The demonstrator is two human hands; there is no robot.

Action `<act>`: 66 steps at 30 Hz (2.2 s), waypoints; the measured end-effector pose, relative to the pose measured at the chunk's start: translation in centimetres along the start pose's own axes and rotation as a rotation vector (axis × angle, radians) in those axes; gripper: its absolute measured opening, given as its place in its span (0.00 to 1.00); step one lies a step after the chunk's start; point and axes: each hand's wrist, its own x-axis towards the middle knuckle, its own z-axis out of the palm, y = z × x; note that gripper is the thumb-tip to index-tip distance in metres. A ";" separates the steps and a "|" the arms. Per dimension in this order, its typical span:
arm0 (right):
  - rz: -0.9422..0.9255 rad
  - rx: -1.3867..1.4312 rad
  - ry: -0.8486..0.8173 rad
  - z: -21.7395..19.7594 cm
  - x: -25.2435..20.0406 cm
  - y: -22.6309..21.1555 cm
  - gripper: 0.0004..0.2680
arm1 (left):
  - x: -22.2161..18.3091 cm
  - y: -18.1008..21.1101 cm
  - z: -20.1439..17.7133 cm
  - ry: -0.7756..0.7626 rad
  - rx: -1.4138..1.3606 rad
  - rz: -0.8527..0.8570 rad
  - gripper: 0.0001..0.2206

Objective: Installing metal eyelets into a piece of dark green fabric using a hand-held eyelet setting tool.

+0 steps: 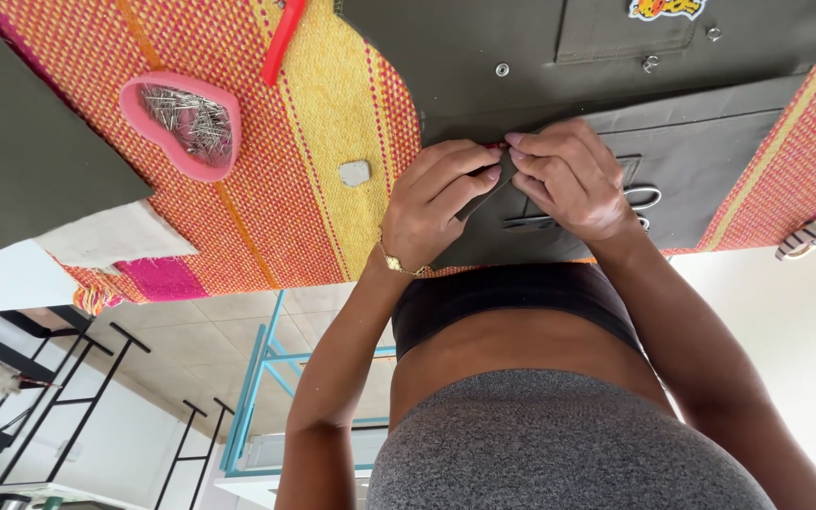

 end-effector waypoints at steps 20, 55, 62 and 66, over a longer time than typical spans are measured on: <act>-0.005 0.084 0.001 -0.1 0.3 0.4 0.06 | 0.8 -0.8 -0.1 -0.065 0.026 0.184 0.12; 0.020 0.057 0.008 0.3 -0.5 0.5 0.01 | 0.2 1.4 1.5 0.137 0.171 0.108 0.08; 0.069 0.076 0.029 0.2 0.4 0.1 0.01 | 0.2 1.3 1.3 0.143 0.172 0.092 0.05; 0.103 0.114 0.011 0.1 0.0 0.1 0.01 | 0.2 1.4 1.7 0.166 0.141 -0.004 0.03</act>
